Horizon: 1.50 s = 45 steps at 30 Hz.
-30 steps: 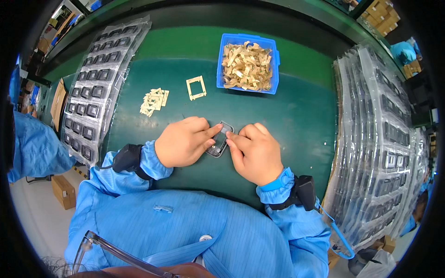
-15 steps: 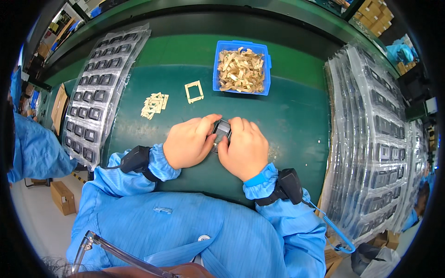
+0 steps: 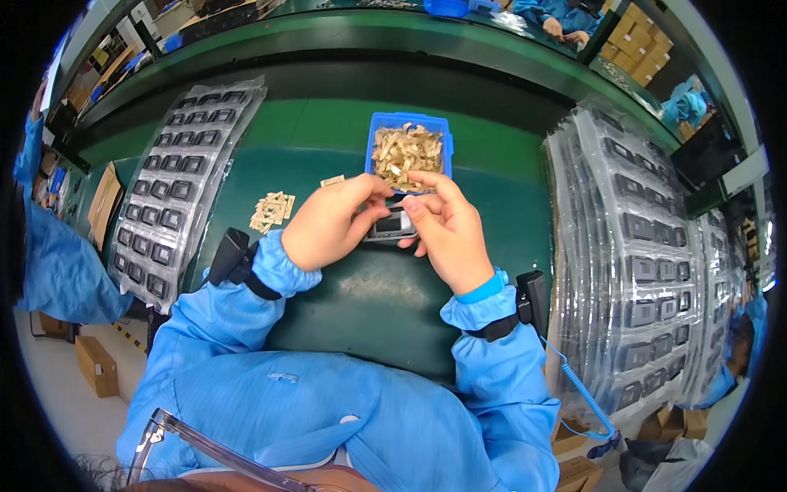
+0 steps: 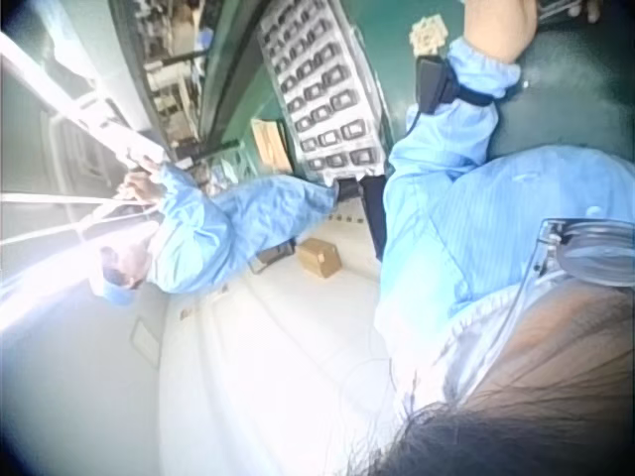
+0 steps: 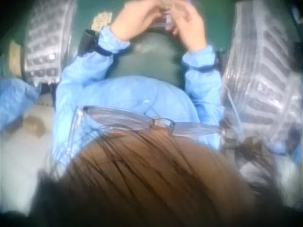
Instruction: Manually assembling small electronic parts by fitting components into plastic housings and securing them with adhesive frames.
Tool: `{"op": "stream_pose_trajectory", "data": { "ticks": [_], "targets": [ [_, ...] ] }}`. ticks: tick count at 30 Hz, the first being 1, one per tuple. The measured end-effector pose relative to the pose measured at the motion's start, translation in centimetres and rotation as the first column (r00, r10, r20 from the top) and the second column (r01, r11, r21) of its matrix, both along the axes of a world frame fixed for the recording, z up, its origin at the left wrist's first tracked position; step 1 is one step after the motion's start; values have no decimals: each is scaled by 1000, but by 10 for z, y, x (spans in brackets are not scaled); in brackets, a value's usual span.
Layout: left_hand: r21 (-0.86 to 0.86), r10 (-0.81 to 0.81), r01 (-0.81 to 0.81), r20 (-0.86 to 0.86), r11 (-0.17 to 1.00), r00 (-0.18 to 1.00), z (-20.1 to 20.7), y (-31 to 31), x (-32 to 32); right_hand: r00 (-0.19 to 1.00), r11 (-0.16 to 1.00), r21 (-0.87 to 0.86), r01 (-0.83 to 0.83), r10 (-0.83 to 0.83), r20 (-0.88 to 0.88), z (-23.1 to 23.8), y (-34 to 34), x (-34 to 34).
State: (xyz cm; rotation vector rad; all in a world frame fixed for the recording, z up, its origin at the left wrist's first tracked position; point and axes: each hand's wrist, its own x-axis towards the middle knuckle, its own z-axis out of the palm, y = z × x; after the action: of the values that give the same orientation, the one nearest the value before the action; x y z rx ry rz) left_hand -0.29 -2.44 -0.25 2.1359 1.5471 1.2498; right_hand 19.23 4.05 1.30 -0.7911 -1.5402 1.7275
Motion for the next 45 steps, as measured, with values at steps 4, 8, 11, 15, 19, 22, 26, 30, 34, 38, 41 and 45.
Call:
{"op": "stream_pose_trajectory", "data": {
  "ticks": [4, 8, 11, 15, 19, 22, 26, 30, 34, 38, 41, 45],
  "targets": [
    [-82, -7, 36, 336, 996, 942, 32, 29, 20, 994, 995, 52, 90, -87, -63, -9, 20, 12],
    [-254, 53, 76, 465, 964, 884, 18, 50, 25, 957, 970, 83, 227, -206, -205, -30, 18, 12],
    [-169, -17, 120, 513, 978, 858, 12, 56, 31, 941, 965, 0, 261, -255, -221, -32, 21, 14],
    [-104, -15, 58, 375, 993, 927, 9, 52, 31, 941, 962, -107, 251, -268, -208, -31, 22, 15],
    [51, 64, -80, 267, 995, 961, 9, 51, 28, 937, 958, -8, 287, -283, -208, -32, 15, 11],
    [231, 132, -166, 157, 959, 979, 14, 52, 24, 926, 942, 88, 325, -298, -232, -32, 7, 7],
    [224, 174, -235, 261, 946, 950, 19, 48, 24, 914, 928, 169, 332, -272, -302, -36, 0, 6],
    [230, 134, -183, 212, 956, 968, 17, 49, 21, 911, 918, 257, 301, -197, -362, -41, 1, 8],
    [43, 68, -94, 412, 995, 908, 18, 48, 20, 932, 937, 251, 242, -153, -327, -40, 2, 9],
    [-32, 17, -2, 475, 999, 880, 16, 52, 17, 939, 946, 260, 194, -103, -328, -42, 5, 12],
    [-12, -99, 131, 586, 991, 804, 16, 58, 15, 942, 941, 291, 174, -73, -327, -42, 6, 13],
    [1, -200, 233, 517, 972, 832, 13, 59, 11, 933, 956, 184, 227, -160, -323, -34, 7, 14]
  ]
}}
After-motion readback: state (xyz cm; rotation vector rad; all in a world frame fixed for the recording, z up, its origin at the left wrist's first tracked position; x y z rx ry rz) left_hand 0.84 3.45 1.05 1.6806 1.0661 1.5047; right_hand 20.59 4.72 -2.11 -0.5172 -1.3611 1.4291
